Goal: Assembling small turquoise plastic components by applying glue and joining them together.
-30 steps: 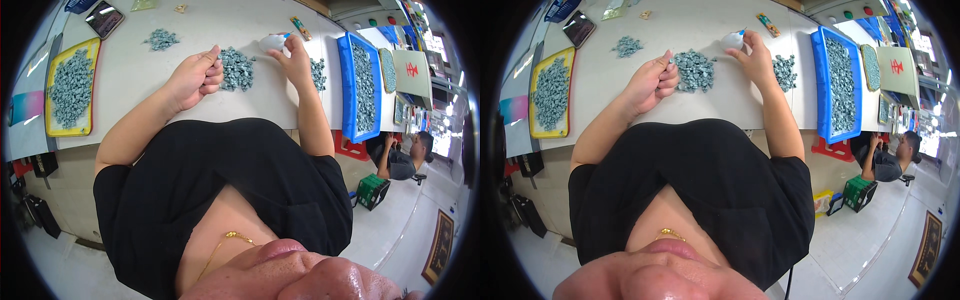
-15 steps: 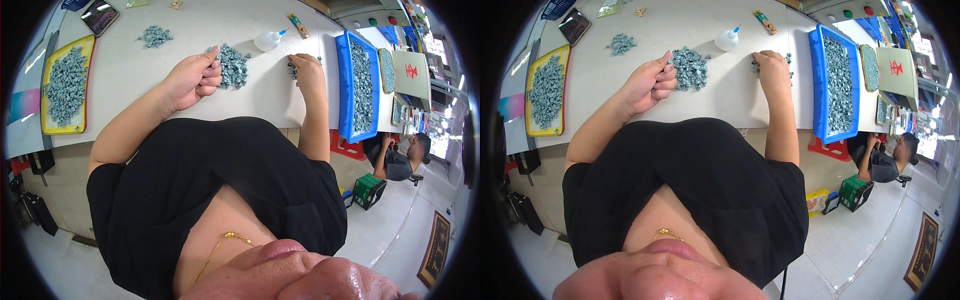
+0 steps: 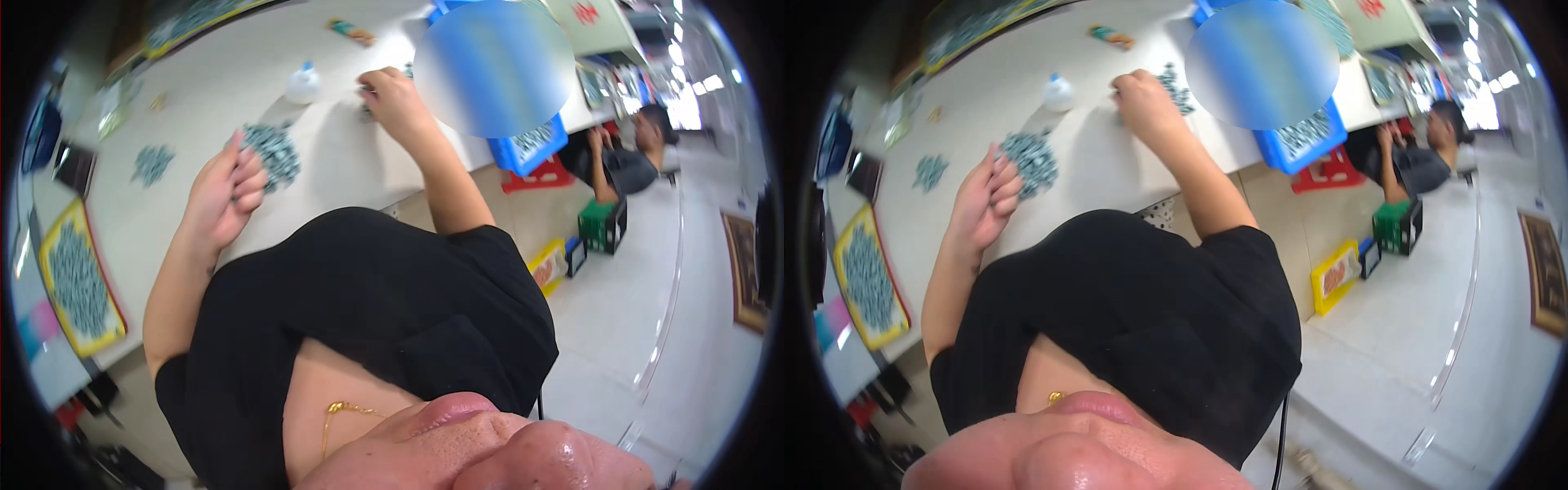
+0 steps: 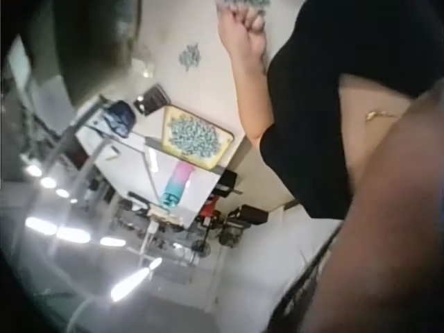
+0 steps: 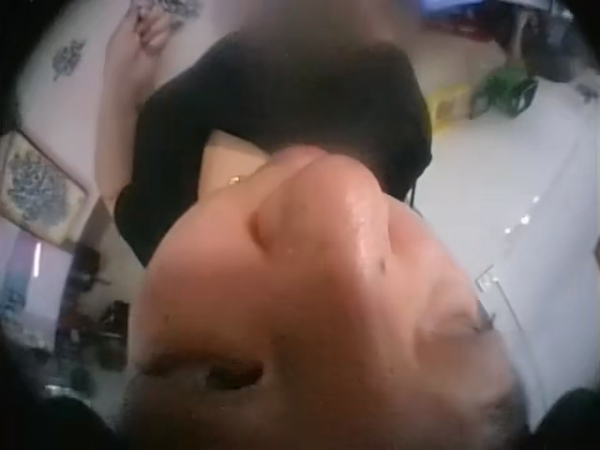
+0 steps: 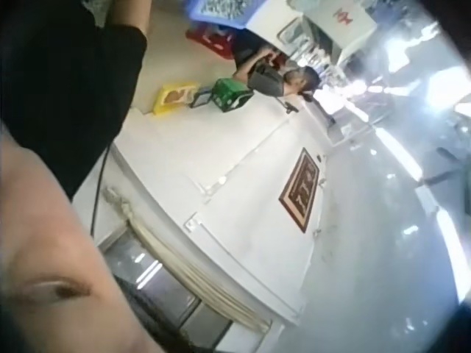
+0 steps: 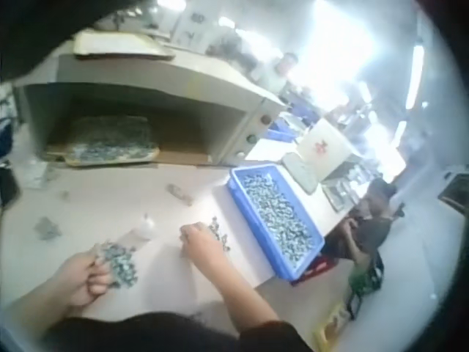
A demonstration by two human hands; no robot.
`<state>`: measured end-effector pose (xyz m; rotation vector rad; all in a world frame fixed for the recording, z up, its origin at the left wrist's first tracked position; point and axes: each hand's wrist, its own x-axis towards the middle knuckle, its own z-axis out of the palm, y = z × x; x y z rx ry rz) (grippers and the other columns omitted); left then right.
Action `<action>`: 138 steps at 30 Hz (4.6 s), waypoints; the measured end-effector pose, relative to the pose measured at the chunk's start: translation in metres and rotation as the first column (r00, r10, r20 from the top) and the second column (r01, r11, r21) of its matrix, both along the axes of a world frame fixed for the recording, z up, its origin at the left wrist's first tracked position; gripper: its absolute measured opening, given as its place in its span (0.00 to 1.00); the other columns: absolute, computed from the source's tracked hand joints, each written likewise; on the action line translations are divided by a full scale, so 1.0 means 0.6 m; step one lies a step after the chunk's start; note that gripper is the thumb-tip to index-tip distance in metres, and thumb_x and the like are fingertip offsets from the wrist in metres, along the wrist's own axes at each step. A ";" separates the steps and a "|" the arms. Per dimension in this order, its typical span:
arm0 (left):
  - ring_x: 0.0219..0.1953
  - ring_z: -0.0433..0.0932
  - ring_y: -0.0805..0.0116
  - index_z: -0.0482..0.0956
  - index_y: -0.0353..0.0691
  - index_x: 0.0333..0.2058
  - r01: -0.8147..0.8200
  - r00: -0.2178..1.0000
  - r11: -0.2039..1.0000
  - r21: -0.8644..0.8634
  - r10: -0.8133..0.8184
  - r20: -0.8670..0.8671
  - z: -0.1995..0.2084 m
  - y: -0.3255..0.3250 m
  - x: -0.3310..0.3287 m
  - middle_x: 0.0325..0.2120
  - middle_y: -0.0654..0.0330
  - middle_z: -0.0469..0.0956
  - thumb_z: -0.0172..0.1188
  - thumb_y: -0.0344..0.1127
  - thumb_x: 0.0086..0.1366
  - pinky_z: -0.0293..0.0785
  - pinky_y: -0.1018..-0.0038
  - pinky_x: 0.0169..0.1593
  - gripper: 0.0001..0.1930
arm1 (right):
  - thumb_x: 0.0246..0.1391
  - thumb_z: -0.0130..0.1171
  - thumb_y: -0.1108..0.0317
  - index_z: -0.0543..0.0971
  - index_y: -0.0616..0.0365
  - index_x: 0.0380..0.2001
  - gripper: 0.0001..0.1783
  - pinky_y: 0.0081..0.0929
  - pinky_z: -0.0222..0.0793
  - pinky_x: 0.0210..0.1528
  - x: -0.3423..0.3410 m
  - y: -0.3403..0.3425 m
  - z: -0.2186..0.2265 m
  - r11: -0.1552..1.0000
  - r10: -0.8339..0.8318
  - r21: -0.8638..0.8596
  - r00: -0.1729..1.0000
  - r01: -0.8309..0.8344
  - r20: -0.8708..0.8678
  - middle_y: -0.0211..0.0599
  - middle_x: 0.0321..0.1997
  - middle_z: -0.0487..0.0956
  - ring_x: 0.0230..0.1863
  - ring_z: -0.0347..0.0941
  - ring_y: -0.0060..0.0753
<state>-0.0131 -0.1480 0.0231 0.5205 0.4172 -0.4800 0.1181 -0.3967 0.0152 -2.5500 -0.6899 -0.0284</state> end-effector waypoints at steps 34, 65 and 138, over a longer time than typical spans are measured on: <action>0.18 0.52 0.82 0.64 0.43 0.25 -0.187 0.956 0.972 0.141 0.148 0.253 0.011 -0.002 -0.022 0.18 0.71 0.56 0.46 0.47 0.70 0.48 0.84 0.19 0.17 | 0.36 0.67 0.79 0.79 0.64 0.32 0.14 0.25 0.69 0.27 -0.098 0.175 0.017 0.639 0.349 0.391 0.703 -0.662 0.619 0.37 0.31 0.79 0.27 0.74 0.34; 0.17 0.51 0.84 0.62 0.45 0.24 -0.131 0.983 0.830 0.543 0.039 0.178 -0.022 0.000 -0.017 0.17 0.74 0.54 0.50 0.54 0.66 0.46 0.84 0.19 0.21 | 0.51 0.59 0.73 0.80 0.63 0.36 0.08 0.21 0.68 0.34 -0.038 0.093 0.022 0.783 -0.039 0.571 0.895 -0.249 0.445 0.36 0.31 0.80 0.30 0.74 0.28; 0.22 0.61 0.80 0.70 0.33 0.43 -0.254 0.957 0.966 0.035 0.246 0.154 -0.023 -0.002 -0.010 0.32 0.59 0.72 0.55 0.32 0.65 0.60 0.84 0.25 0.11 | 0.45 0.66 0.71 0.73 0.58 0.46 0.23 0.29 0.68 0.46 -0.066 0.107 0.030 0.860 0.387 0.347 0.921 -0.374 0.034 0.42 0.44 0.77 0.44 0.74 0.41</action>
